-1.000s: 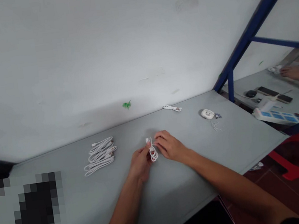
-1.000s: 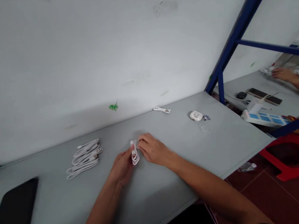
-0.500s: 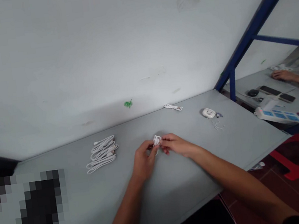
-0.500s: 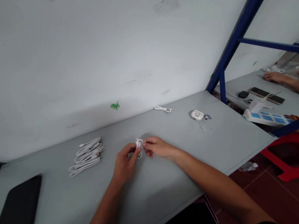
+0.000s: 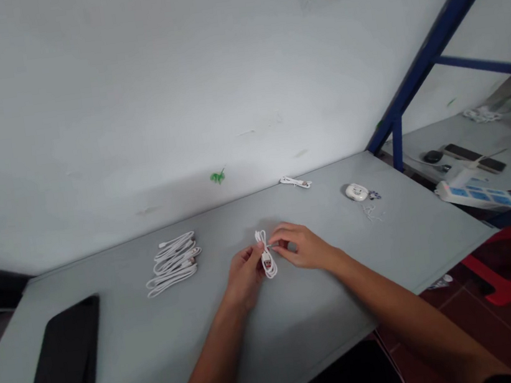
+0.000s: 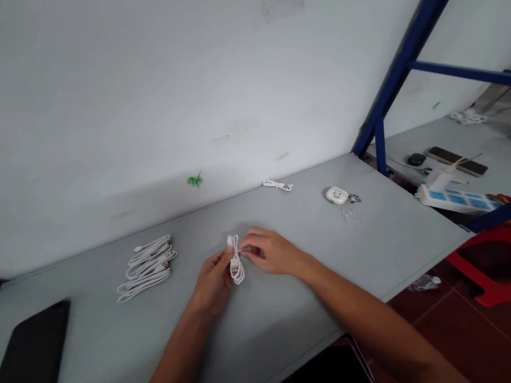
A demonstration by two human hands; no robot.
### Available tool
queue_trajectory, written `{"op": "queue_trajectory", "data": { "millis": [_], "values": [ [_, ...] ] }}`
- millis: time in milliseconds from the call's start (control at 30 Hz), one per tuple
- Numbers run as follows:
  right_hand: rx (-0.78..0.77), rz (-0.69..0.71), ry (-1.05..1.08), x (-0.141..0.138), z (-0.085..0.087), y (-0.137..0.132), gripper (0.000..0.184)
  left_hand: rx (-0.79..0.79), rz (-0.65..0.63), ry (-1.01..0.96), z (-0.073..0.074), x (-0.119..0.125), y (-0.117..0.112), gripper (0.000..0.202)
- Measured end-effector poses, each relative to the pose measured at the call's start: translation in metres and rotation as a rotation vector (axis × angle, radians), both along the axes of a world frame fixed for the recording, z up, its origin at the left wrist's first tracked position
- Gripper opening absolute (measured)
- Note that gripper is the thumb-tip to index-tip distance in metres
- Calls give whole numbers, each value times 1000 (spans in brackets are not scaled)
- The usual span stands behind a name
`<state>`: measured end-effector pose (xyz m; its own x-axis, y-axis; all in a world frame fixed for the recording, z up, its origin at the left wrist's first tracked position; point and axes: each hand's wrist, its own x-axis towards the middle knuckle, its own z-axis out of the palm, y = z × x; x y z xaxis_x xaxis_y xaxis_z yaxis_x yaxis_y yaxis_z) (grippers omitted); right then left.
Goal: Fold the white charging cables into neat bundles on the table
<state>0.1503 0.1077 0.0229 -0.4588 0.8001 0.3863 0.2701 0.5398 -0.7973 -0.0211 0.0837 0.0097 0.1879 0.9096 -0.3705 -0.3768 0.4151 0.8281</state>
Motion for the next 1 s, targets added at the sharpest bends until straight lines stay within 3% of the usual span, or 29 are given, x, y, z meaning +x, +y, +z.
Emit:
{"op": "queue_trajectory", "data": {
  "millis": [67, 133, 233, 333, 433, 533, 667, 733, 800, 900, 1000],
  "values": [
    [97, 42, -80, 2, 1, -1, 12, -10, -55, 43, 1, -1, -1, 48],
    [30, 29, -123, 3, 2, -1, 12, 57, -111, 158, 3, -3, -1, 47],
    [-283, -7, -129, 5, 0, -1, 11, 295, -149, 432, 4, -7, -1, 39],
    [-595, 67, -4, 9, -1, 2, 15, 517, -184, 576, 9, -10, -2, 26],
    [-902, 177, 174, 13, 0, 7, 21, 603, -240, 544, 15, -13, -3, 22],
    [-1207, 289, 274, 14, 2, 11, 28, 578, -258, 430, 20, -14, -6, 24],
    [-1344, 365, 348, 8, -1, 12, 34, 473, -223, 276, 17, -12, -6, 33],
    [-1267, 307, 358, 3, -4, 9, 36, 392, -192, 229, 12, -11, -5, 39],
    [-1056, 182, 330, -3, -8, 5, 35, 294, -144, 185, 6, -10, -2, 44],
    [-510, -33, 175, -7, -11, 1, 24, 150, -65, 134, 0, -10, 2, 48],
    [-9, -77, -13, -5, -12, 0, 11, 66, -83, 94, 1, -10, 3, 49]
  ]
}}
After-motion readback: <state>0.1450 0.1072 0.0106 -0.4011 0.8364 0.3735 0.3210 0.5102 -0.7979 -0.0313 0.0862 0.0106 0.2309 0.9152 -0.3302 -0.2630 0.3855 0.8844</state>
